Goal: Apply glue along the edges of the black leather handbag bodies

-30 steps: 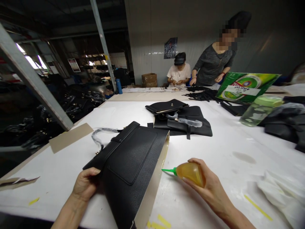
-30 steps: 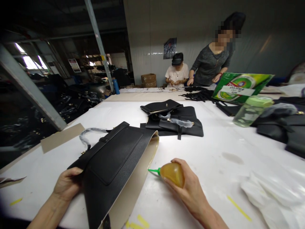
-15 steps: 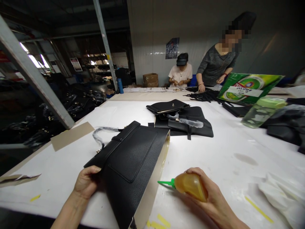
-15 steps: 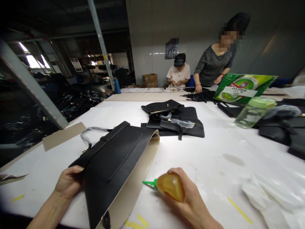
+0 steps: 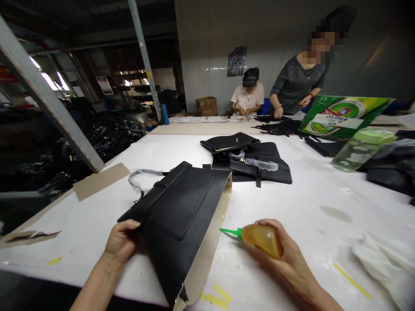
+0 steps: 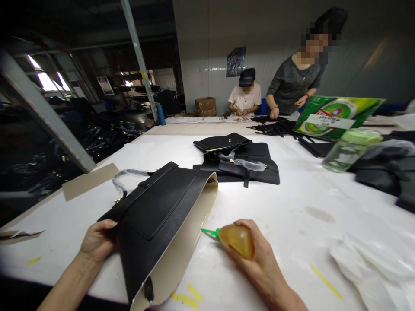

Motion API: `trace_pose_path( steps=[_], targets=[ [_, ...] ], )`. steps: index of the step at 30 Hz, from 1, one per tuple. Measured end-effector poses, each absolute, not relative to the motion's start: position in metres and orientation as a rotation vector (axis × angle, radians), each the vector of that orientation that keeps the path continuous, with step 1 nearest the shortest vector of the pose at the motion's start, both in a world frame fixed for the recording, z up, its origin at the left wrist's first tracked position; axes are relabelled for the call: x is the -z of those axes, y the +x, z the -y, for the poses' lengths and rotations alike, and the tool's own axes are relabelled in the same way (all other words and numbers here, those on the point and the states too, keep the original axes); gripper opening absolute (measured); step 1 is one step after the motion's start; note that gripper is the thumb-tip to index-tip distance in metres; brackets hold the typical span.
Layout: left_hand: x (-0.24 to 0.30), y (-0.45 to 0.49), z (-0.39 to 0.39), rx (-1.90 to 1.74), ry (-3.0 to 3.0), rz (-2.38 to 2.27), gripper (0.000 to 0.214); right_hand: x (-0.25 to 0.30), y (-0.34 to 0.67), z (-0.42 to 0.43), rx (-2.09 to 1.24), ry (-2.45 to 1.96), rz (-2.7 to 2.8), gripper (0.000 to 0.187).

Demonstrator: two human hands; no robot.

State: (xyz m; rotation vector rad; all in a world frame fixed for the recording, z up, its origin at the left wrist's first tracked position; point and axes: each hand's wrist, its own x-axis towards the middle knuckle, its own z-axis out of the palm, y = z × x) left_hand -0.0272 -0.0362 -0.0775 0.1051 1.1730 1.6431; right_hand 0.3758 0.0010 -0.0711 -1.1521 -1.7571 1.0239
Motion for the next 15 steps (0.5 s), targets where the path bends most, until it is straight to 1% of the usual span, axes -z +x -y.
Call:
trace_pose_path(
  steps=[5,10,15],
  targets=[
    [0.075,-0.026,0.037,-1.624,0.133,-1.204,0.02,0.072,0.374,0.004,-1.197,-1.046,1.859,0.038],
    [0.077,-0.026,0.036,-1.642,0.11,-1.166,0.023,0.072,0.372,0.008,-1.09,-1.142,1.781,0.04],
    [0.078,-0.026,0.036,-1.629,0.11,-1.135,0.022,0.069,0.369,0.017,-1.183,-1.016,1.866,0.035]
  ],
)
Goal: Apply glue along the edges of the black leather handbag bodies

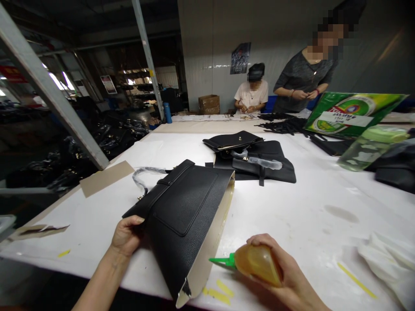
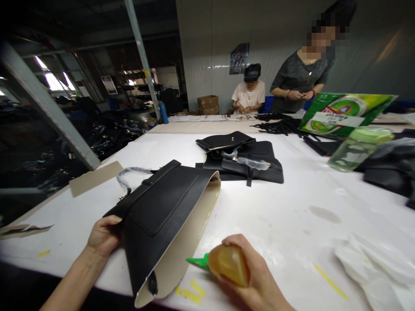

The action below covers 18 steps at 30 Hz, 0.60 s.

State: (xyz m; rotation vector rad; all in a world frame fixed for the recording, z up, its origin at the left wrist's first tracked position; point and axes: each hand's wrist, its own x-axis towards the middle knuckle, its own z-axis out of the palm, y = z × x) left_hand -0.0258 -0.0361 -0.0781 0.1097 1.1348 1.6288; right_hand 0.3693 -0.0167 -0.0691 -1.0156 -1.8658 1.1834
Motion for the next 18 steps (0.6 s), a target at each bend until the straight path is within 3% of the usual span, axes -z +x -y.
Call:
trace_pose_path(
  steps=[11,18],
  targets=[
    [0.08,-0.025,0.038,-1.677,0.143,-1.166,0.018,0.073,0.371,0.029,-1.105,-1.033,1.927,0.034],
    [0.075,-0.017,0.039,-1.696,0.162,-1.197,0.019,0.063,0.359,0.049,-1.297,-0.993,1.861,0.029]
  ],
)
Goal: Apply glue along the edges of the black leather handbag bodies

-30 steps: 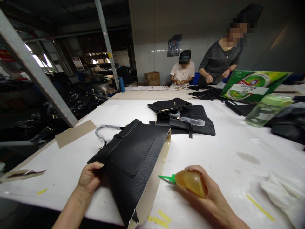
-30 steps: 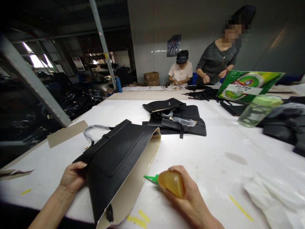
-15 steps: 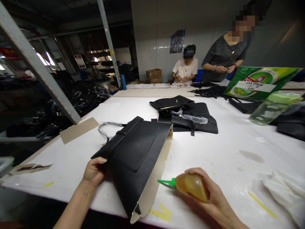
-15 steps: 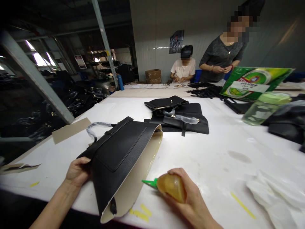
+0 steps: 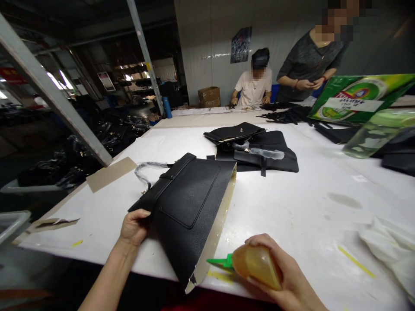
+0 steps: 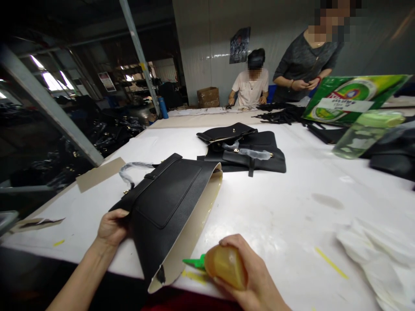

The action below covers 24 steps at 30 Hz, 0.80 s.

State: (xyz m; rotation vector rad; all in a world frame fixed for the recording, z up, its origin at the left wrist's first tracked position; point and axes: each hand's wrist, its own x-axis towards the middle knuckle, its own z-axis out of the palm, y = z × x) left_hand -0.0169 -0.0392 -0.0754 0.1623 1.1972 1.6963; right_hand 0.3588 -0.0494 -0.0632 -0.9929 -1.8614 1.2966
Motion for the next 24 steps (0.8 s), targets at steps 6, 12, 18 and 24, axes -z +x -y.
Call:
trace_pose_path(
  steps=[6,12,18,24],
  targets=[
    [0.074,-0.012,0.043,-1.737,0.188,-1.184,0.019,0.075,0.359,0.064,-1.237,-0.981,1.783,0.036],
    [0.075,-0.011,0.045,-1.768,0.177,-1.212,0.021,0.077,0.357,0.073,-1.277,-1.021,1.767,0.038],
    [0.08,-0.013,0.046,-1.762,0.175,-1.246,0.018,0.081,0.357,0.077,-1.181,-1.073,1.807,0.039],
    [0.082,-0.015,0.044,-1.769,0.179,-1.272,0.021,0.085,0.355,0.085,-1.057,-1.08,1.831,0.043]
  ],
)
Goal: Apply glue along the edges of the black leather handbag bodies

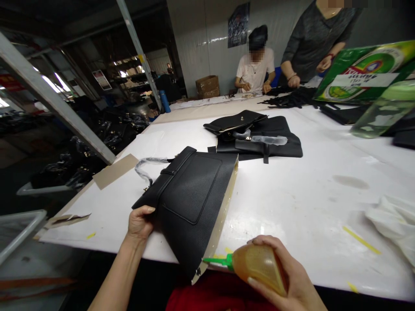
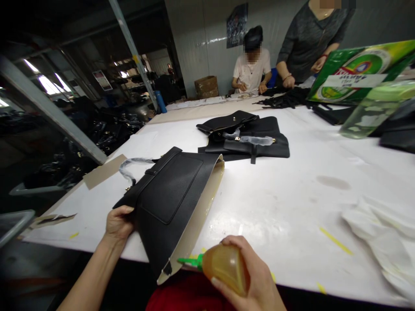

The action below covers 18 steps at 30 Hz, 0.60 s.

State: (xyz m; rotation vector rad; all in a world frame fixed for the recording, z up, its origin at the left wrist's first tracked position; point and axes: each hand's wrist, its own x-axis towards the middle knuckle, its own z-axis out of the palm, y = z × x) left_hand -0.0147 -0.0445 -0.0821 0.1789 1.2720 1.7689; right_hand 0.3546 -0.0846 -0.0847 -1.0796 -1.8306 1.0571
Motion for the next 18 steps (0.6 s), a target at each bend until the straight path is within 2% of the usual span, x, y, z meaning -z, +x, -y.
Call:
trace_pose_path(
  steps=[11,18],
  targets=[
    [0.084,-0.017,0.047,-1.765,0.195,-1.283,0.017,0.081,0.36,0.084,-0.931,-1.14,1.79,0.035],
    [0.08,-0.015,0.044,-1.75,0.206,-1.279,0.017,0.08,0.36,0.08,-0.985,-0.964,1.937,0.04]
  ],
)
